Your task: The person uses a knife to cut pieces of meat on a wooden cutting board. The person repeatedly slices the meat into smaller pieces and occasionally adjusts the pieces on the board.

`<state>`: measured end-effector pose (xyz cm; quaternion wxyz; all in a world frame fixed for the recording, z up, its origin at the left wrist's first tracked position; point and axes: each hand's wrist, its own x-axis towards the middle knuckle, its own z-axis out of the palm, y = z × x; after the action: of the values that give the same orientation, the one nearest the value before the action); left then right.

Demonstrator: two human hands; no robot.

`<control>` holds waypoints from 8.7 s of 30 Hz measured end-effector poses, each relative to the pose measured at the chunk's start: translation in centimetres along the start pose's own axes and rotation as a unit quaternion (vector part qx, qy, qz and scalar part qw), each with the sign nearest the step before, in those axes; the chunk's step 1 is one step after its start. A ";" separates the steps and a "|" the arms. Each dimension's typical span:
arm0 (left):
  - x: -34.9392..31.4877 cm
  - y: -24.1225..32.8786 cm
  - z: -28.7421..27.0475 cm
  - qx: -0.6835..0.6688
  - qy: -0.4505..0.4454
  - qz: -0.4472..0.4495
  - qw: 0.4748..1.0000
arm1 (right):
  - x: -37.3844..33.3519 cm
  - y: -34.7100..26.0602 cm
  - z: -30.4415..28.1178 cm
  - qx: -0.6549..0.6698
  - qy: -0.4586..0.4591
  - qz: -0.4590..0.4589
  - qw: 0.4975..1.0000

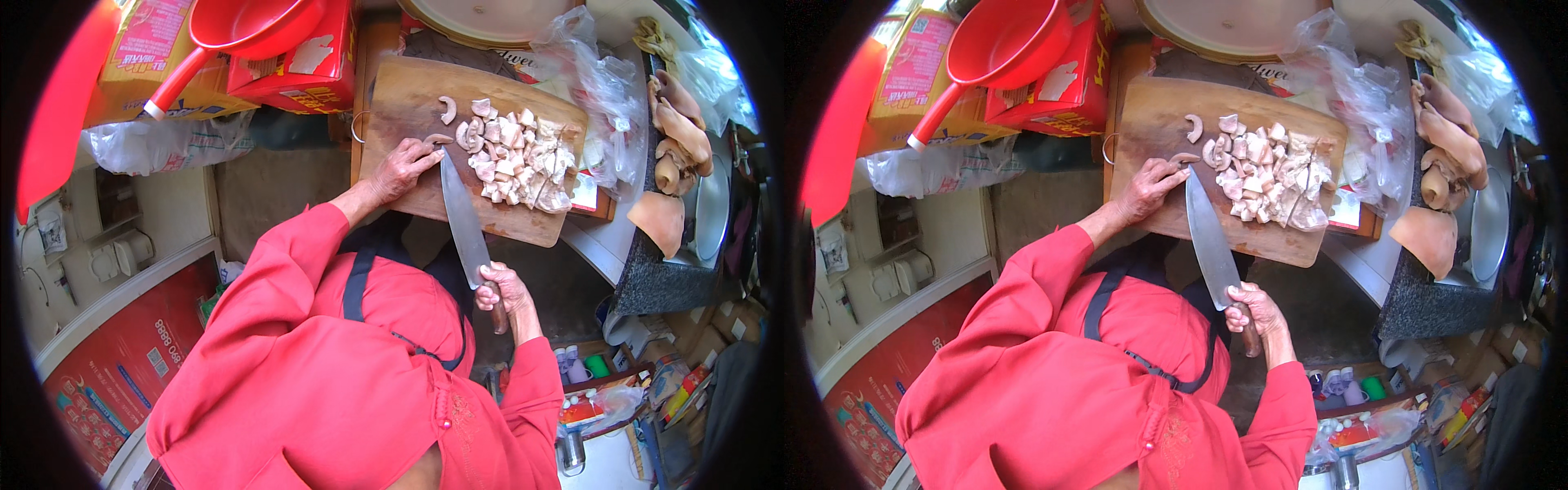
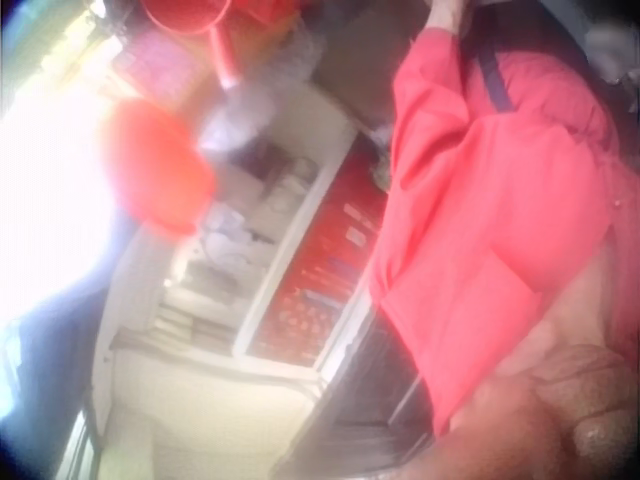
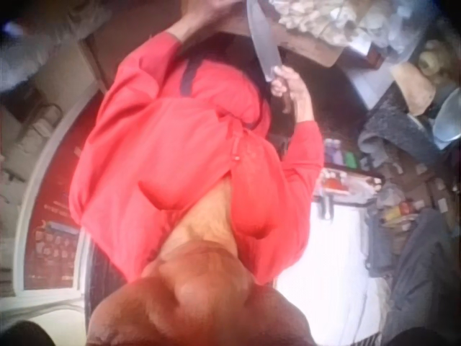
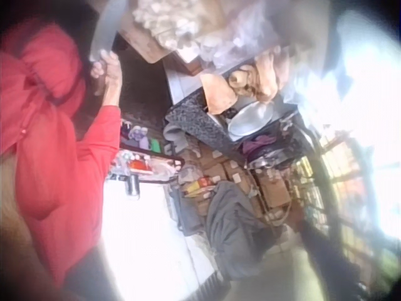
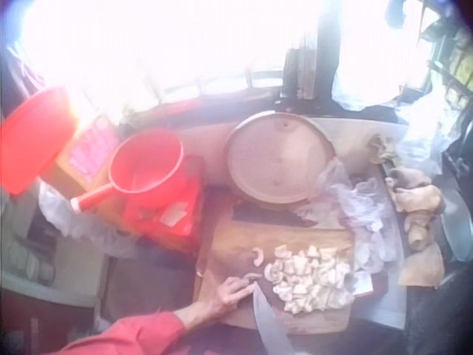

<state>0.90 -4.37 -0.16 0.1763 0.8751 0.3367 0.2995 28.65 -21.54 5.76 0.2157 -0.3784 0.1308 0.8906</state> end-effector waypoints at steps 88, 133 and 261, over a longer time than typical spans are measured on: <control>-0.4 -0.4 0.0 -0.038 -0.011 0.031 0.999 | -1.5 1.9 2.2 -0.288 0.172 -0.095 0.937; 0.0 0.5 -0.4 -0.010 -0.056 0.001 0.998 | 3.2 3.9 -0.4 -0.002 -0.066 -0.096 0.993; -0.7 0.8 0.2 -0.038 0.051 -0.061 0.996 | -2.1 -0.5 2.6 -0.265 0.157 -0.067 0.949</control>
<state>1.02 -5.42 -0.20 0.2095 0.8290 0.3869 0.3452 28.59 -20.65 9.00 0.1434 -0.5654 -0.1037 0.8057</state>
